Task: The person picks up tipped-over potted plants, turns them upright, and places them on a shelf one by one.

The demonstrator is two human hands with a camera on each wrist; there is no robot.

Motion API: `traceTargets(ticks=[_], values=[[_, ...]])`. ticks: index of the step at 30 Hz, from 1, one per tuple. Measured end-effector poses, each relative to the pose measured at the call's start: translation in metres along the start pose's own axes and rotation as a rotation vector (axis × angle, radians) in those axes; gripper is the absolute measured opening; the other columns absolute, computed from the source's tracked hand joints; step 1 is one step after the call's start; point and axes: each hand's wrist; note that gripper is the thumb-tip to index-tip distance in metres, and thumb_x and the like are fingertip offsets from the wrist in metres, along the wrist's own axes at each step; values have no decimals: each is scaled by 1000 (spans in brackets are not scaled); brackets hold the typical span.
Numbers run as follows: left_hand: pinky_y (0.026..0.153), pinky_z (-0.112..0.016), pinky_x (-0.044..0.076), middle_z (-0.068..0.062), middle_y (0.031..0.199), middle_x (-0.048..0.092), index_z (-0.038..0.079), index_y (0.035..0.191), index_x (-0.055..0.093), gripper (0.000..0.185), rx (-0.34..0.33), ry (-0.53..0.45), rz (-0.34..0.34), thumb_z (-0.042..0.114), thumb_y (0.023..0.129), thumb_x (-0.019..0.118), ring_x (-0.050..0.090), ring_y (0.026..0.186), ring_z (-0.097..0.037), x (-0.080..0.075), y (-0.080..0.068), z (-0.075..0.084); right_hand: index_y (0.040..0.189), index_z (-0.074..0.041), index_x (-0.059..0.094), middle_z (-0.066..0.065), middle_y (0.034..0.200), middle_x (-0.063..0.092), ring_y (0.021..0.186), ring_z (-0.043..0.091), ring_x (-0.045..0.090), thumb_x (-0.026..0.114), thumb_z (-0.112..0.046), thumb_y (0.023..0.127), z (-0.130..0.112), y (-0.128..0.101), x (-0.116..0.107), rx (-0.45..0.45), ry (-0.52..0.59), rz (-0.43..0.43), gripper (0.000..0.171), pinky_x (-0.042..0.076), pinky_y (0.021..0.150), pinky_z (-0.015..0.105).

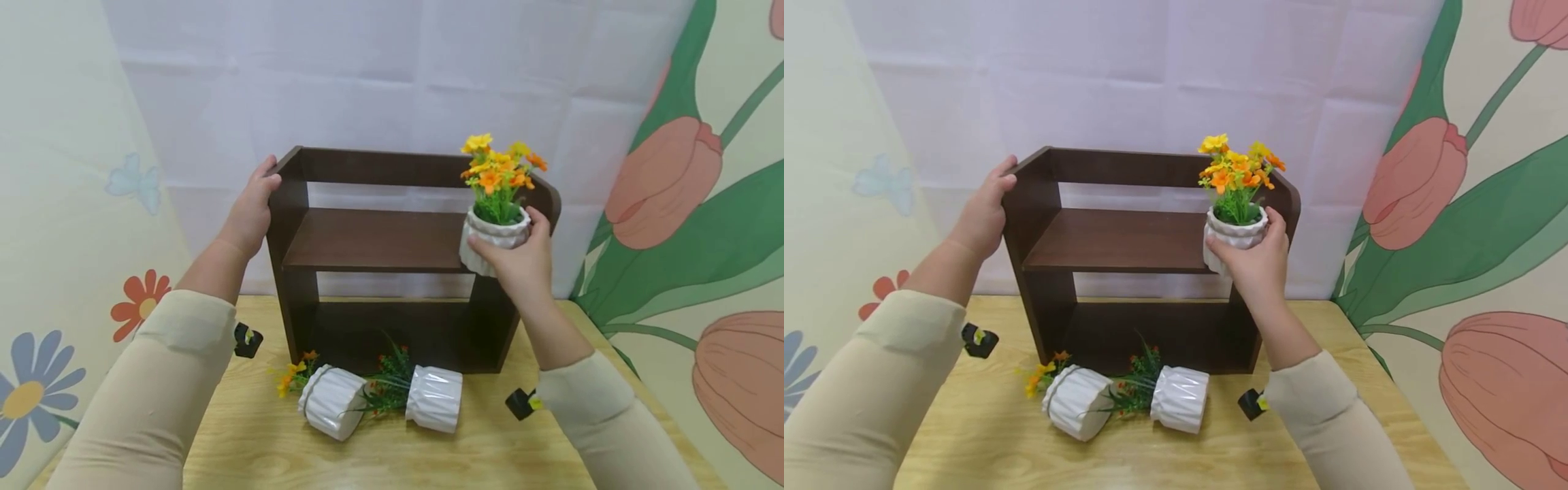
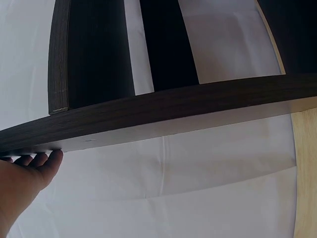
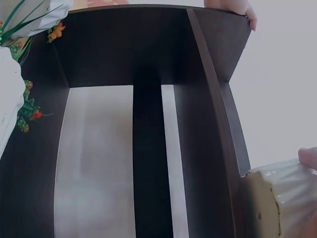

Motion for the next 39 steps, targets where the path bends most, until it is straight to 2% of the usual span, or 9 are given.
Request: traceTargets(ticks=[9,14,24,39], values=[[124,-48,-2,4,167,-4,24,159,3,59,6,16,8,39,103,16,-7,153,-18,1,1,0,150,-11,27,12,150,41,135,23,42,88,-32,69,4,10,3,-11,-83,24,103,35,114,36],[124,-48,-1,5,167,-3,25,159,3,59,2,3,10,39,103,17,-7,153,-17,2,1,-1,150,-11,26,13,150,40,136,23,42,88,-33,69,6,14,5,0,-85,22,104,34,114,37],[124,-49,-2,6,167,-3,25,159,3,60,11,42,6,41,103,15,-7,153,-17,4,2,0,150,-10,26,15,151,39,137,25,41,86,-35,70,12,22,7,12,-114,38,103,33,115,38],[124,-48,-2,5,167,-2,24,159,3,59,16,40,10,39,103,15,-7,153,-17,1,2,-2,149,-10,29,17,149,43,136,29,42,86,-35,69,18,33,18,5,-162,80,101,33,115,41]])
Point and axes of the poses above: each hand's wrist, its own y-axis towards the middle knuckle, its own x-axis out of the palm, z = x × y
